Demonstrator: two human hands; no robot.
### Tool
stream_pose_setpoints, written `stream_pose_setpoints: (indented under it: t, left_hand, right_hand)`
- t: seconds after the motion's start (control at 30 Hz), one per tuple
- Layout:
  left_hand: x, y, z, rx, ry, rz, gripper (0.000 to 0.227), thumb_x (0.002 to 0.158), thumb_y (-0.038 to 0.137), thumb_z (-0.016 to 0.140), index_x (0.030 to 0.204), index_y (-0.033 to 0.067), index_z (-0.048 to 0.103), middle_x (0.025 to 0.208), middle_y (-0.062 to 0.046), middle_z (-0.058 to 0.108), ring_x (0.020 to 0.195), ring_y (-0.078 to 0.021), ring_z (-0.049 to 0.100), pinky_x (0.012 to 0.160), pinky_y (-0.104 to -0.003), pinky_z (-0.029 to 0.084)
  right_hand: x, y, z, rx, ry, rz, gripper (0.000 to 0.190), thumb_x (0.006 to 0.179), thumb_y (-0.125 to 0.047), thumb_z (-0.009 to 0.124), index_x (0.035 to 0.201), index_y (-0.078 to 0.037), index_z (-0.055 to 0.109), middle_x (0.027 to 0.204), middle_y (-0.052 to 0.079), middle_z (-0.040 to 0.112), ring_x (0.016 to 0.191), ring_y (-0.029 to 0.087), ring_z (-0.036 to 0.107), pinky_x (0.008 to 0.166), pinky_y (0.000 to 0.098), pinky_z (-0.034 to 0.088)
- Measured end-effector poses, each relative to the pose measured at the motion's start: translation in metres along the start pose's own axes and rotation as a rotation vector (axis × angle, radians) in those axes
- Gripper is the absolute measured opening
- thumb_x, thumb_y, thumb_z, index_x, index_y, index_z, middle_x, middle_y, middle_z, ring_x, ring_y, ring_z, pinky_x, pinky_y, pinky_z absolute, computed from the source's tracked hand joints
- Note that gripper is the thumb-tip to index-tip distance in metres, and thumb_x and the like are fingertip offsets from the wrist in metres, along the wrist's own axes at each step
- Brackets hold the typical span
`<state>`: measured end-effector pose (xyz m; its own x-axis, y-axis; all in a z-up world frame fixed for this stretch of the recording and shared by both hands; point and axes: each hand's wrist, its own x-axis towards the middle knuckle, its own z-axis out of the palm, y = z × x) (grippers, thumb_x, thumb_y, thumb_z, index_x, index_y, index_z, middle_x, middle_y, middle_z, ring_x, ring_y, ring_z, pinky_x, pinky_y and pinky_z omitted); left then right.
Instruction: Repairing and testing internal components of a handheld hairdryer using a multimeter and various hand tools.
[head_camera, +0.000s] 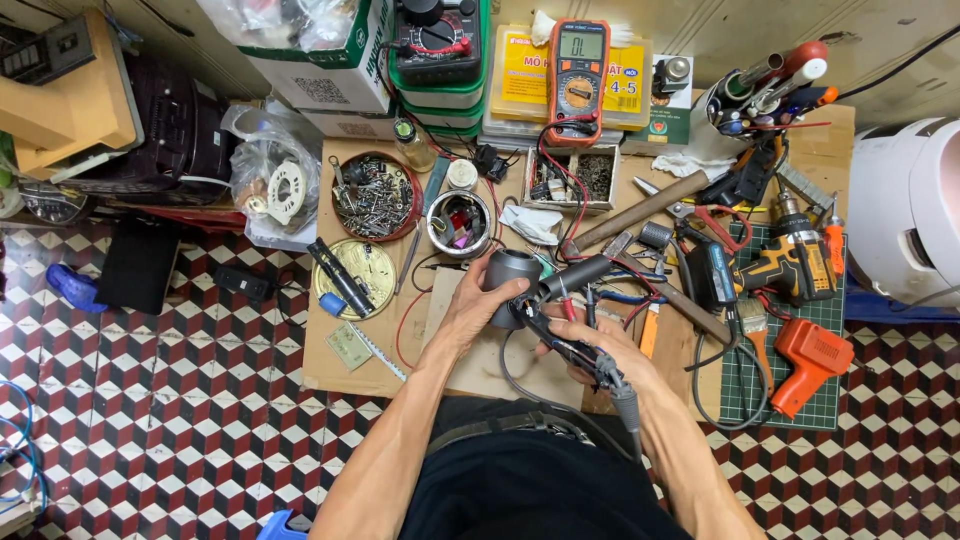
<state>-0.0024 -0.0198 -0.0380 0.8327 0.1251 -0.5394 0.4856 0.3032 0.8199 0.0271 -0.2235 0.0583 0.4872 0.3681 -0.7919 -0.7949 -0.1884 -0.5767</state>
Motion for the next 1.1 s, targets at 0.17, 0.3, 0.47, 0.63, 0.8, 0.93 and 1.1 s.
stream_pose_setpoints:
  t: [0.17, 0.3, 0.47, 0.63, 0.8, 0.93, 1.1]
  left_hand:
    - [-0.009, -0.025, 0.002, 0.205, 0.159, 0.154, 0.082, 0.081, 0.035, 0.081, 0.148, 0.0029, 0.046, 0.141, -0.018, 0.057, 0.129, -0.0244, 0.056, 0.104, -0.036, 0.047]
    - [-0.052, -0.004, 0.016, 0.261, 0.258, -0.052, 0.043, 0.093, 0.032, 0.067, 0.126, 0.0038, 0.067, 0.108, -0.013, 0.076, 0.096, -0.0194, 0.07, 0.08, -0.032, 0.057]
    - [-0.042, -0.054, 0.012, -0.079, 0.138, -0.144, 0.038, 0.09, 0.024, 0.075, 0.118, -0.0001, 0.067, 0.098, -0.009, 0.075, 0.087, -0.0136, 0.068, 0.08, -0.028, 0.056]
    - [-0.033, -0.087, -0.002, -0.162, 0.137, -0.22, 0.034, 0.084, 0.017, 0.078, 0.113, 0.001, 0.067, 0.094, -0.007, 0.076, 0.086, -0.0142, 0.072, 0.078, -0.029, 0.059]
    - [-0.035, -0.097, -0.014, -0.28, 0.102, -0.398, 0.034, 0.086, 0.021, 0.082, 0.111, -0.0003, 0.074, 0.092, -0.005, 0.074, 0.083, -0.0147, 0.069, 0.079, -0.028, 0.058]
    - [-0.037, -0.099, -0.02, -0.329, 0.044, -0.422, 0.035, 0.087, 0.018, 0.08, 0.114, -0.0022, 0.072, 0.095, -0.007, 0.074, 0.086, -0.0159, 0.069, 0.082, -0.029, 0.059]
    - [-0.039, -0.106, -0.024, -0.408, -0.034, -0.449, 0.033, 0.088, 0.012, 0.075, 0.117, -0.0024, 0.069, 0.103, -0.009, 0.077, 0.094, -0.0188, 0.074, 0.088, -0.03, 0.061]
  right_hand:
    - [0.036, 0.048, -0.012, -0.243, 0.075, -0.097, 0.029, 0.088, -0.019, 0.07, 0.11, 0.0, 0.074, 0.079, 0.011, 0.073, 0.056, 0.01, 0.053, 0.051, 0.0308, 0.041]
    - [0.035, 0.039, 0.007, -0.758, 0.325, -0.1, 0.031, 0.087, -0.022, 0.069, 0.102, 0.004, 0.074, 0.079, 0.025, 0.075, 0.071, 0.025, 0.069, 0.072, 0.0404, 0.055]
    - [0.027, 0.033, 0.036, -0.842, 0.348, -0.202, 0.047, 0.083, -0.025, 0.065, 0.124, -0.001, 0.064, 0.092, 0.029, 0.072, 0.089, 0.039, 0.073, 0.083, 0.0464, 0.055]
    - [0.029, 0.038, 0.039, -0.805, 0.302, -0.201, 0.051, 0.082, -0.028, 0.064, 0.129, -0.006, 0.062, 0.093, 0.027, 0.074, 0.088, 0.038, 0.076, 0.081, 0.047, 0.057]
    - [0.014, 0.035, 0.039, -0.746, 0.287, -0.198, 0.047, 0.091, -0.039, 0.066, 0.125, -0.007, 0.065, 0.095, 0.025, 0.074, 0.093, 0.038, 0.074, 0.085, 0.046, 0.055]
    - [0.024, 0.067, 0.017, -0.749, 0.337, -0.602, 0.04, 0.098, -0.028, 0.06, 0.127, -0.002, 0.063, 0.112, 0.027, 0.069, 0.102, 0.042, 0.068, 0.085, 0.048, 0.053]
    - [-0.017, 0.016, 0.043, -0.689, 0.335, -0.248, 0.048, 0.098, -0.028, 0.055, 0.145, -0.018, 0.055, 0.073, 0.015, 0.069, 0.064, 0.024, 0.066, 0.062, 0.0381, 0.053]
